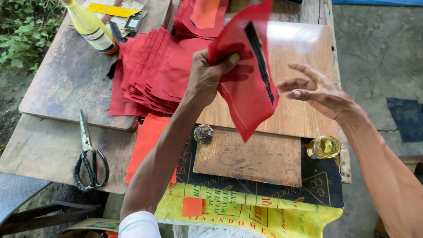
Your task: The person places an orange fabric piece onto a red fabric piece with a zipper, aligns them, and smooths the layers. They then use scissors to trim the zipper on the red fabric and repeat the process with another orange piece.
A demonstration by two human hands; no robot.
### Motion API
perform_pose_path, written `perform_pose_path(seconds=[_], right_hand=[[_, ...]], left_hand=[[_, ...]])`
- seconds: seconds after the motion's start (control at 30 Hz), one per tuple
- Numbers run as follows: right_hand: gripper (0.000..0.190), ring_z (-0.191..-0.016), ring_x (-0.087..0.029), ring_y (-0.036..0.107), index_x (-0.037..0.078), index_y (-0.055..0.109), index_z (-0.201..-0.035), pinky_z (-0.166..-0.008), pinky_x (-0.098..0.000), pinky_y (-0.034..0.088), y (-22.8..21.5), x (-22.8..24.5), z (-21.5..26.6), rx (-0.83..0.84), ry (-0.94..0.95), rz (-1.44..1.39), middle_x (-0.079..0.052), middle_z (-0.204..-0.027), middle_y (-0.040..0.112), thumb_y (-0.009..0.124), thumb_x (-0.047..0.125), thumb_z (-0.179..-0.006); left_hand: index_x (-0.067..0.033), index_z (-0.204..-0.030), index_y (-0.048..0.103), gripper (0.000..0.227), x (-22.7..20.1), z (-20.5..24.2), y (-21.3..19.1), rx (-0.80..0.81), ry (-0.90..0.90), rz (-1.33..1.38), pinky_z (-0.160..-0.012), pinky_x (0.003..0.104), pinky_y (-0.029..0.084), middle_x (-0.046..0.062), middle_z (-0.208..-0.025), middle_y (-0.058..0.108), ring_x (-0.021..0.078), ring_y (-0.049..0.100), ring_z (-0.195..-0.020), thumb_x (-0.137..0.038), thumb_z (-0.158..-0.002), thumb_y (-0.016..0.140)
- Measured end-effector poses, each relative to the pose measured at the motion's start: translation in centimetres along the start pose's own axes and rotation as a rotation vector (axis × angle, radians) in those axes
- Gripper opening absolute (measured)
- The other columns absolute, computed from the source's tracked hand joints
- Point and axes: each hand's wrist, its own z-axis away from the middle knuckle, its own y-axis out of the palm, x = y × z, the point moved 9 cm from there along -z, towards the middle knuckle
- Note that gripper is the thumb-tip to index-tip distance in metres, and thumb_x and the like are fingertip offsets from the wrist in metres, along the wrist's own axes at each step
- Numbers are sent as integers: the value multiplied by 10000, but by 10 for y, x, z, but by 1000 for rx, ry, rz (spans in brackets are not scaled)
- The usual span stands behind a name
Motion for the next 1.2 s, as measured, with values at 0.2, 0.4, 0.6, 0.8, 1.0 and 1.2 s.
perform_pose_path(seconds=[0.2,0.4,0.6,0.8,1.0,1.2], right_hand=[[1334,-1239,-386,533,78,227,-1659,-1038,-543,494,-6,-47,-10,-30,143,-315,-240,-1262,538,958,327,-571],[1369,-1429,-295,482,149,147,-1641,-1115,-492,474,21,-49,-28,188,146,-504,-225,-1601,384,969,374,-570],[1029,-1305,-275,633,-3,381,-1588,-1051,-356,561,-20,-39,-39,-185,209,-897,-279,-1476,499,894,14,-696],[981,-1171,-273,698,58,377,-1577,-934,-319,583,-57,-7,-24,-190,181,-367,-235,-1296,661,815,11,-700],[984,-1045,-348,714,78,343,-1591,-766,-387,630,-57,-93,-28,-266,418,219,-260,-1210,703,783,-19,-716],[916,-1069,-287,696,22,367,-1559,-775,-324,619,-106,-119,-26,-346,282,479,-225,-1238,664,792,-65,-753]], left_hand=[[71,-1205,681,233,39,-7,-20,-78,-8,134,-830,481,691,177,-1129,742,323,766,-954,-30,-996,701],[76,-1198,695,217,50,-29,12,57,-12,198,-860,461,668,167,-1123,754,274,752,-963,-32,-1011,711],[58,-1127,709,217,31,-49,-3,-74,51,130,-809,435,694,147,-1052,778,248,783,-917,-57,-945,741],[49,-1097,742,262,51,1,-47,-174,-131,-387,-778,298,646,111,-999,773,139,737,-847,-86,-880,799],[45,-1000,752,206,125,43,-71,-86,-455,-867,-708,329,579,101,-868,748,134,663,-769,-79,-840,791],[64,-1152,694,239,127,45,-95,-157,-458,-924,-775,392,628,161,-966,737,250,733,-817,-30,-965,578]])
